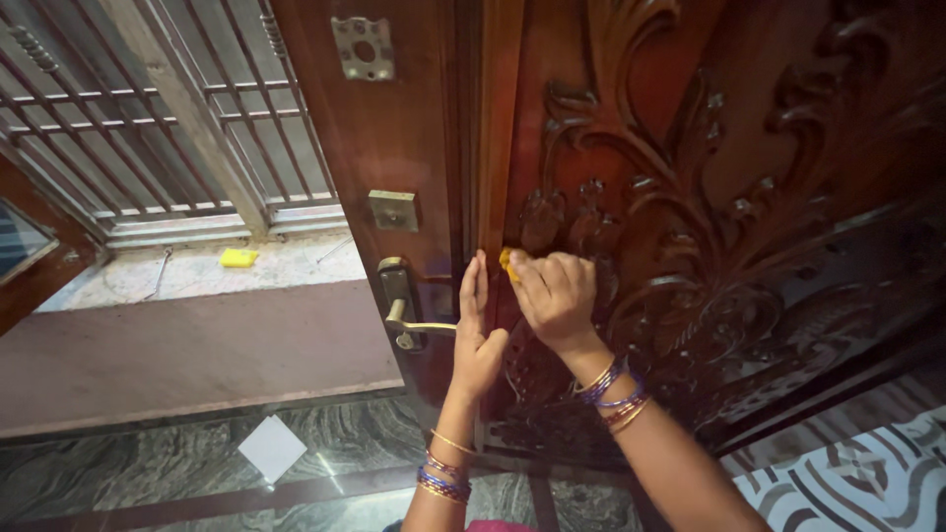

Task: The person wipes the surface of a carved wooden door using a yellow cloth. They systematically clean the carved patterns and flat areas, occasionally dipping the cloth into a blue bucket on the floor to re-wet it.

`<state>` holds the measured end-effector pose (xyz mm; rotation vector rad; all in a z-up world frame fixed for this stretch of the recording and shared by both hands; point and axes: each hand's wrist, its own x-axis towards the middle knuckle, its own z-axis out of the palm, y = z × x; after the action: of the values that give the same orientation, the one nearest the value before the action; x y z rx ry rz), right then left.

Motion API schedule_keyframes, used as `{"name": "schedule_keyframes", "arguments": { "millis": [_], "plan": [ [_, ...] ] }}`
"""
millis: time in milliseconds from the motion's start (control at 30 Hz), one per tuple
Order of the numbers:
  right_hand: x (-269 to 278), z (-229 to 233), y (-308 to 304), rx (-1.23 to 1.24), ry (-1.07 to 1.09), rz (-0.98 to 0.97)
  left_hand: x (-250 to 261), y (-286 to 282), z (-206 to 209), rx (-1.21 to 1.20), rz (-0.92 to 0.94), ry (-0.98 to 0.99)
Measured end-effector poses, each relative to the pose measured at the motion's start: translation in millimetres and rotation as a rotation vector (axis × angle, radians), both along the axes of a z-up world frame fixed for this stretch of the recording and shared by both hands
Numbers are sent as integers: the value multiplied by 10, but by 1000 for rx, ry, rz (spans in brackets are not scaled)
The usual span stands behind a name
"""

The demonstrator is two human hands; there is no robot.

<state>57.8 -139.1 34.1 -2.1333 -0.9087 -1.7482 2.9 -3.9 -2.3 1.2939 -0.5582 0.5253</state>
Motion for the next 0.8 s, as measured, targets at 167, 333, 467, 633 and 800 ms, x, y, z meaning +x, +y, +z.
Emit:
{"name": "schedule_keyframes", "arguments": {
  "millis": [167,333,467,633,800],
  "plan": [
    [-247,-408,23,-176,142,-4,-4,14,9,38,14,-23],
    [-208,-226,-171,-215,118,-50,-33,25,19,82,46,-1],
    [-10,116,-403,-11,-17,-129,8,-51,18,34,43,-15],
    [-187,8,-237,18,77,-136,21,-69,10,21,53,-28],
    [-268,32,-238,-29,111,-76,13,-83,-4,29,62,-15]
  ]
}}
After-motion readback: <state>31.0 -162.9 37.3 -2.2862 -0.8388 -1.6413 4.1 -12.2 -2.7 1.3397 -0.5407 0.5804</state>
